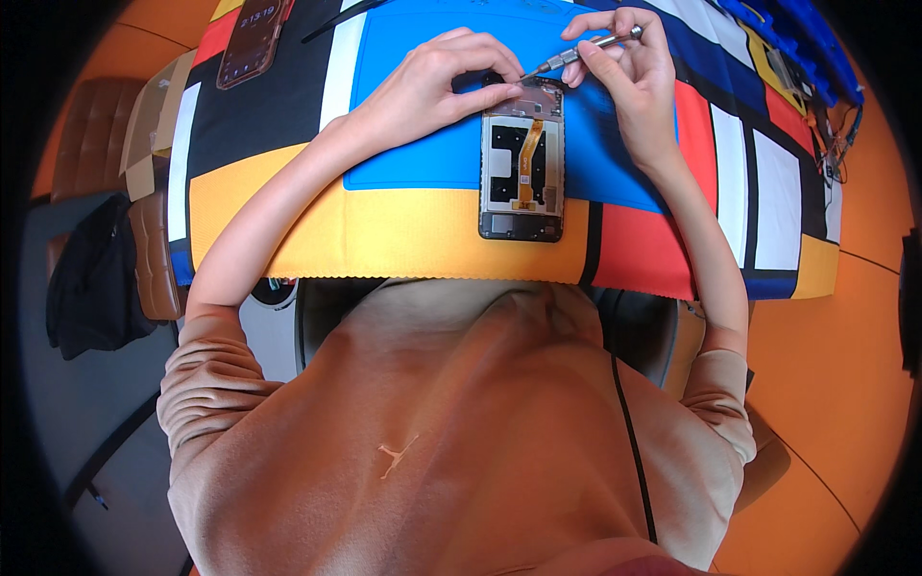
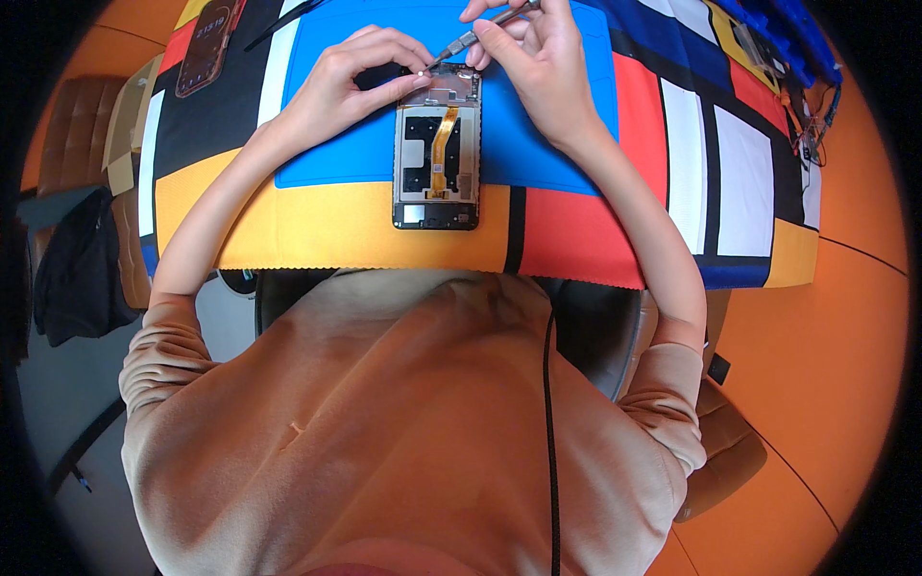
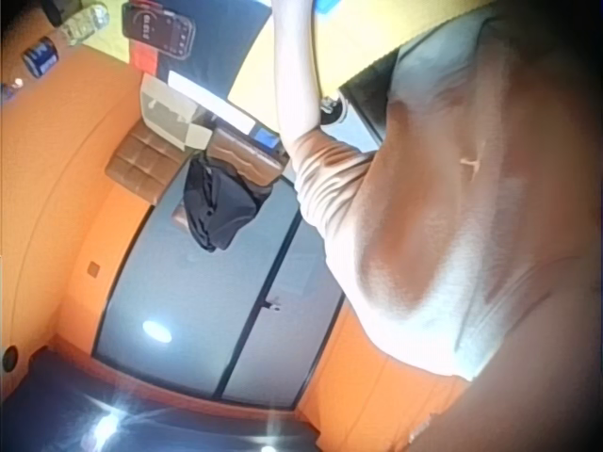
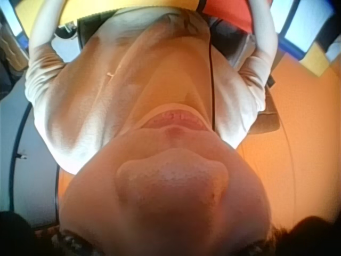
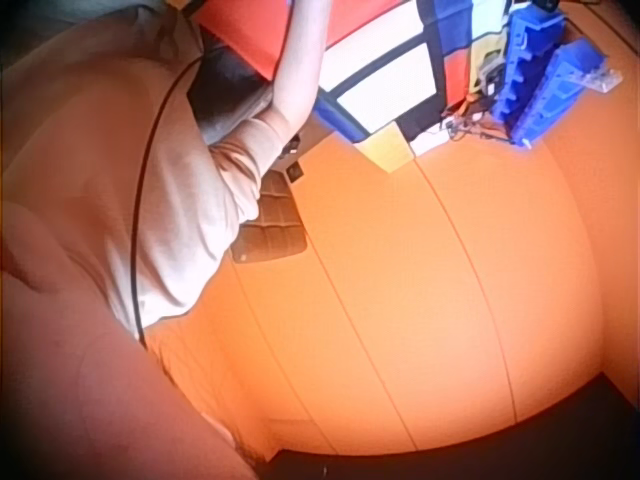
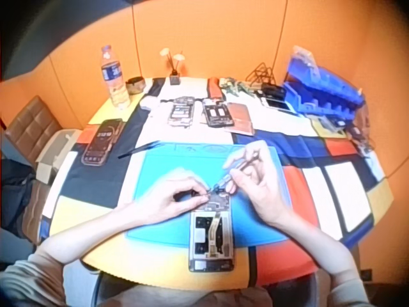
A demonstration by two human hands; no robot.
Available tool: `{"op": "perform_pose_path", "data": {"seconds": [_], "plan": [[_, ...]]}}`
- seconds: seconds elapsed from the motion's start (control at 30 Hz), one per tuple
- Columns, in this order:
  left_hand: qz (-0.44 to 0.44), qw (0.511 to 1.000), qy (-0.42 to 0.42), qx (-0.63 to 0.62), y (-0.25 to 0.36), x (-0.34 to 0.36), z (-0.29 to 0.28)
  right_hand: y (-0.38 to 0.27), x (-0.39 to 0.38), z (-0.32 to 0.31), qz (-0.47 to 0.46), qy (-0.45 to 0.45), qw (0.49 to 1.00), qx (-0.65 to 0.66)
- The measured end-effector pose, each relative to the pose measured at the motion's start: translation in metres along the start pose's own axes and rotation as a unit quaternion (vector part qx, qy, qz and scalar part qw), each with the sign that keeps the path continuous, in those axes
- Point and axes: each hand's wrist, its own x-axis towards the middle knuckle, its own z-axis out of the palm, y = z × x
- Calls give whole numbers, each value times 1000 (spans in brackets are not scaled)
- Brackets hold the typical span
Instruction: The person uses a screwdriver to remove screws from a disassembled smartphone placed on a multi-colored mat. They repeatedly unscrew and remove screws from various locations on the phone's internal frame, then place the screws on the mat. The phone remains open throughout the clip.
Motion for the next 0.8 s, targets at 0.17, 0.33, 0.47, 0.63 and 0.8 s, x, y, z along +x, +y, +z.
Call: {"op": "perform_pose_path", "data": {"seconds": [0.17, 0.33, 0.47, 0.63, 0.8], "plan": [[8, 1000, 11, -4, -3, 0, 1, -13, 6, -6, 21, 15, 1000, -3], [3, 1000, 12, 6, -2, -1, 0, -14, 7, -5, 73, -80, 987, -116], [10, 1000, 1, 30, 2, -2, -2, -3, -6, 5, 10, -119, 948, -293], [36, 998, 19, 52, 1, -1, -2, 1, -3, 5, -15, -125, 920, -371], [27, 998, 28, 45, 0, -2, -2, 1, -3, 7, -40, -101, 912, -395]]}}
